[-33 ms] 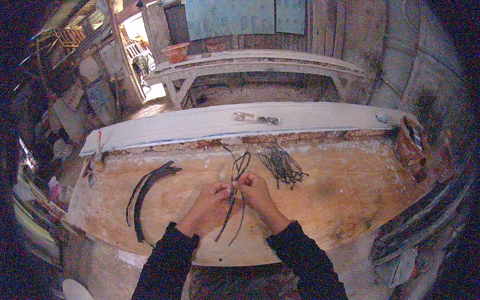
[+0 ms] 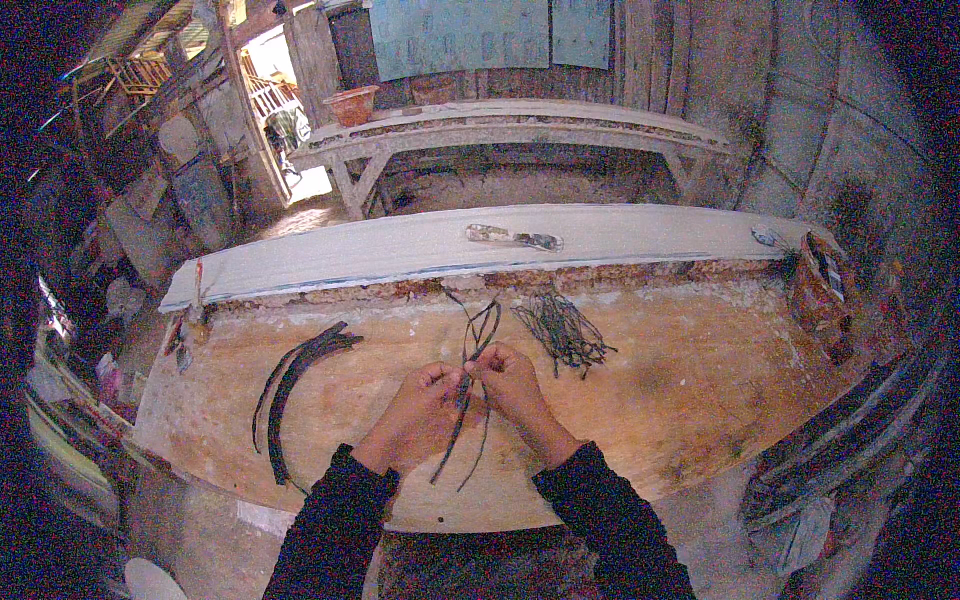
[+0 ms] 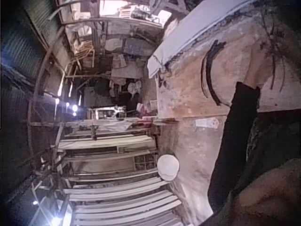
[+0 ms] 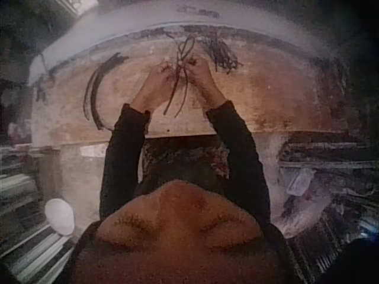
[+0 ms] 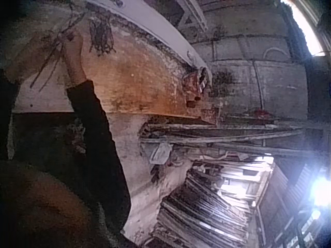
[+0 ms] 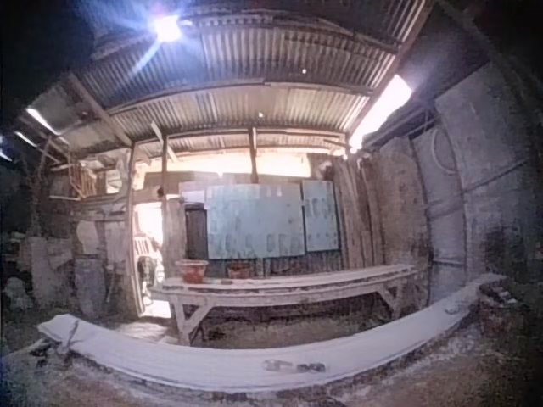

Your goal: The person separates the outer insulation from thin black wires by hand, peeling the material away and placing the separated pieces on the workbench. The hands repeatedly pick up wire segments, strip the insulation, and set the results aside.

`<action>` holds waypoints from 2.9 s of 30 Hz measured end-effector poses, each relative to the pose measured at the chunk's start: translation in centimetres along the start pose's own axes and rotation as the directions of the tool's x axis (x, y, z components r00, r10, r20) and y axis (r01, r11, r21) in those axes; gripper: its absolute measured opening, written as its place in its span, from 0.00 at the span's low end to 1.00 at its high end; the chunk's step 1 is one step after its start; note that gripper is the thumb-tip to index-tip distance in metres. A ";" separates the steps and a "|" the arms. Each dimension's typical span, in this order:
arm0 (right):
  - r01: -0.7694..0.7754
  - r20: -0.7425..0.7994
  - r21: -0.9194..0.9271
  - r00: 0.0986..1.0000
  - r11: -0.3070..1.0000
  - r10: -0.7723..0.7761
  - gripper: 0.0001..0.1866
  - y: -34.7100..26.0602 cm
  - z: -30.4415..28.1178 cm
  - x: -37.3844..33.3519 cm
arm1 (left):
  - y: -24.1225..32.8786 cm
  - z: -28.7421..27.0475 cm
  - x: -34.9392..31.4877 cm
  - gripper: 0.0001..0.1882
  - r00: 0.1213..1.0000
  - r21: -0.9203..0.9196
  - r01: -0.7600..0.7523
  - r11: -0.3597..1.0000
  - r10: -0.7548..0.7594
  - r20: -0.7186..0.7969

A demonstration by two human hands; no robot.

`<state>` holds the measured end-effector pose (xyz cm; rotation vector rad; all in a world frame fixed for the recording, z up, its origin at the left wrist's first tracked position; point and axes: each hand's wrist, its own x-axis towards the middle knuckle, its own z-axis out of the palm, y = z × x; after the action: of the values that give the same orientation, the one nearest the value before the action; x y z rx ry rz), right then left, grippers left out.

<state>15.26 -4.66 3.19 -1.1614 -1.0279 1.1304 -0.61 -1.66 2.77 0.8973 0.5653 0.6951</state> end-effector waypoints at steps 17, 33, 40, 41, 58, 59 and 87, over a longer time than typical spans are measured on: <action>0.121 -0.062 0.038 0.991 0.992 -0.119 0.08 0.9 0.3 0.4 | 0.9 0.2 0.1 0.08 0.998 -0.149 0.061 0.987 -0.061 0.004; 0.113 -0.063 -0.092 0.991 0.989 -0.119 0.05 1.2 0.1 0.6 | 0.9 -0.1 -0.1 0.09 0.997 -0.045 0.060 0.997 -0.062 -0.049; 0.106 -0.100 -0.099 0.988 0.989 -0.116 0.09 0.5 0.4 0.3 | 1.6 0.1 -0.4 0.04 0.992 -0.029 0.111 0.993 -0.112 -0.055; 0.105 -0.102 -0.095 0.988 0.990 -0.114 0.09 0.3 0.4 0.2 | 1.8 0.2 -0.5 0.04 0.992 -0.017 0.114 0.993 -0.115 -0.056; 0.107 -0.001 0.049 0.994 0.993 -0.107 0.05 0.7 0.0 0.6 | 0.9 -0.4 -0.4 0.07 0.997 0.069 0.080 0.994 -0.081 0.006; 0.111 0.008 0.056 0.994 0.992 -0.112 0.05 0.4 0.1 0.5 | 0.9 -0.6 -0.2 0.07 0.998 0.159 0.053 0.986 -0.051 -0.021; 0.366 0.007 -0.284 0.925 0.886 -0.380 0.04 -1.8 2.2 -2.6 | 1.3 0.5 -0.3 0.05 0.985 -0.136 -0.073 0.988 0.049 -0.167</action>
<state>12.91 -6.98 5.18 -1.1396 -1.3388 0.6607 -0.88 -1.55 4.21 0.7318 0.6276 0.8594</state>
